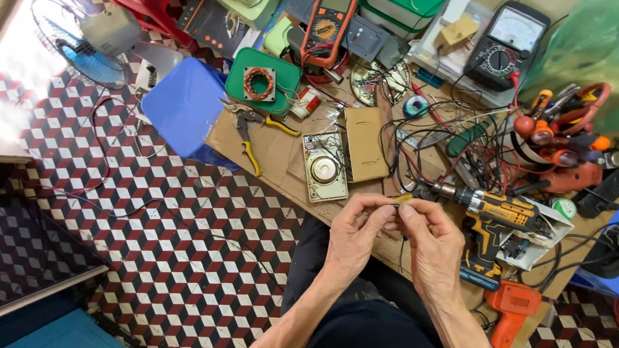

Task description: The recorder is repairing and testing the internal components of an electric motor or appliance using various hand tools and meters.

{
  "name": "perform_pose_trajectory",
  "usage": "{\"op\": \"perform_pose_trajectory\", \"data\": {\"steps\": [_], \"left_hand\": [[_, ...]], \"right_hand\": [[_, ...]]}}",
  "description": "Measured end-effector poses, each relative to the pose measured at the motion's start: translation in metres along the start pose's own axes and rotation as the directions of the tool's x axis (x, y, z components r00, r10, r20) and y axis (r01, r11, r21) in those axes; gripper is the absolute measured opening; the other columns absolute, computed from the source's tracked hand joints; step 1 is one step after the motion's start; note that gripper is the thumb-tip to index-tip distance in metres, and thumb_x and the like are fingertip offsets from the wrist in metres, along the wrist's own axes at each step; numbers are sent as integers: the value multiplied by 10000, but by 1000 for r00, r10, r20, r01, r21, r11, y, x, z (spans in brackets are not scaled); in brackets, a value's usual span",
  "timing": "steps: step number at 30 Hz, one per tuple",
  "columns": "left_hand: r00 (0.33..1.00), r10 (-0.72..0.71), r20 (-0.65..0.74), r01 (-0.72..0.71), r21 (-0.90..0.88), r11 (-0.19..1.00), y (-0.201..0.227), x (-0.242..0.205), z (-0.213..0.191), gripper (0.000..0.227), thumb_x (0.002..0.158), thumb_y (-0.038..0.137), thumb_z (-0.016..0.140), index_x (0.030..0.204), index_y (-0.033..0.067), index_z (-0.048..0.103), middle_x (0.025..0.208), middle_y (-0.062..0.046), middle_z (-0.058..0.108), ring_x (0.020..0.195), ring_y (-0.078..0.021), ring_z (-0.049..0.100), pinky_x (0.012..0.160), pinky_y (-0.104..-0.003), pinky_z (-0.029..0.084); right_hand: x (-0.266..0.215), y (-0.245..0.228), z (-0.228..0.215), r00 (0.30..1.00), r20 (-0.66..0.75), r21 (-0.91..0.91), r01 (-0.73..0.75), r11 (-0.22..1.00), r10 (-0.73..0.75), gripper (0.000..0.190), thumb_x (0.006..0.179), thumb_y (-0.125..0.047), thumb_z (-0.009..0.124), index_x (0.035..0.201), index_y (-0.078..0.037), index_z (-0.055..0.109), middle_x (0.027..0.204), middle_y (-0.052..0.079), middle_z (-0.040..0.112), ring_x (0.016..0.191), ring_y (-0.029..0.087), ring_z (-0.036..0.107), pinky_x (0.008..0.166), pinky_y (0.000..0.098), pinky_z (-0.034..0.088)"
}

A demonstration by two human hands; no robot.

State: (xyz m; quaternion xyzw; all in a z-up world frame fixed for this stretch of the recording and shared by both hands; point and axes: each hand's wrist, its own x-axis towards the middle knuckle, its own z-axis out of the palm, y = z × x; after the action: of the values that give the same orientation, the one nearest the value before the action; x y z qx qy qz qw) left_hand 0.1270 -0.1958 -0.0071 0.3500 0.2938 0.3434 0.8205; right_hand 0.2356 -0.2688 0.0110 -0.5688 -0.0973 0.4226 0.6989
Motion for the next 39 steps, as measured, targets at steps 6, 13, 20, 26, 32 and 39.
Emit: {"op": "perform_pose_trajectory", "data": {"steps": [6, 13, 20, 26, 32, 39], "left_hand": [[993, -9, -118, 23, 115, 993, -3, -7, -31, 172, 1027, 135, 668, 1169, 38, 674, 985, -1, 706, 881, -58, 647, 732, -199, 483], [969, -93, -229, 112, 74, 991, 9, 8, -72, 189, 1007, 147, 650, 1144, 19, 677, 957, 0, 714, 834, -51, 627, 702, -201, 479], [957, -240, -163, 252, 52, 966, 18, 31, -143, 203, 1021, 179, 657, 1142, 18, 687, 913, -5, 693, 774, -52, 581, 674, -208, 466], [914, -398, -74, 404, 121, 907, 34, 55, -177, 222, 999, 200, 667, 1140, 28, 686, 944, 0, 713, 820, -55, 619, 689, -217, 486], [866, -499, 1, 497, 97, 862, 33, 66, -190, 237, 1001, 216, 663, 1142, 27, 685, 937, -11, 716, 829, -69, 635, 690, -232, 500], [767, -634, 101, 636, 10, 771, 42, 71, -203, 209, 1005, 239, 672, 1110, 58, 682, 907, 1, 679, 804, -96, 607, 717, -265, 498]], "right_hand": [[8, 32, 16, 997, 19, 9, -79, 997, 79, 182, 983, -73, 659, 1118, 47, 679, 969, 95, 728, 836, 168, 709, 810, 308, 595], [18, 53, 63, 1000, -2, -318, -25, 948, 26, 174, 975, -102, 669, 1089, 22, 710, 942, 54, 739, 835, 84, 686, 772, 227, 552], [35, 105, 92, 994, -56, -310, -105, 945, 92, 166, 997, -101, 650, 1085, 31, 698, 906, 46, 732, 797, 76, 657, 744, 222, 542], [41, 117, 117, 978, -137, -251, -187, 950, 157, 172, 1002, -107, 624, 1082, 41, 660, 918, 55, 731, 824, 91, 701, 778, 240, 589], [35, 130, 125, 971, -219, -189, -135, 973, 93, 173, 980, -62, 638, 1116, 42, 660, 957, 67, 734, 862, 107, 709, 813, 250, 586], [24, 121, 140, 969, -247, -326, -101, 940, 19, 193, 977, -73, 653, 1153, -1, 686, 979, 45, 753, 871, 76, 699, 794, 234, 572]]}}
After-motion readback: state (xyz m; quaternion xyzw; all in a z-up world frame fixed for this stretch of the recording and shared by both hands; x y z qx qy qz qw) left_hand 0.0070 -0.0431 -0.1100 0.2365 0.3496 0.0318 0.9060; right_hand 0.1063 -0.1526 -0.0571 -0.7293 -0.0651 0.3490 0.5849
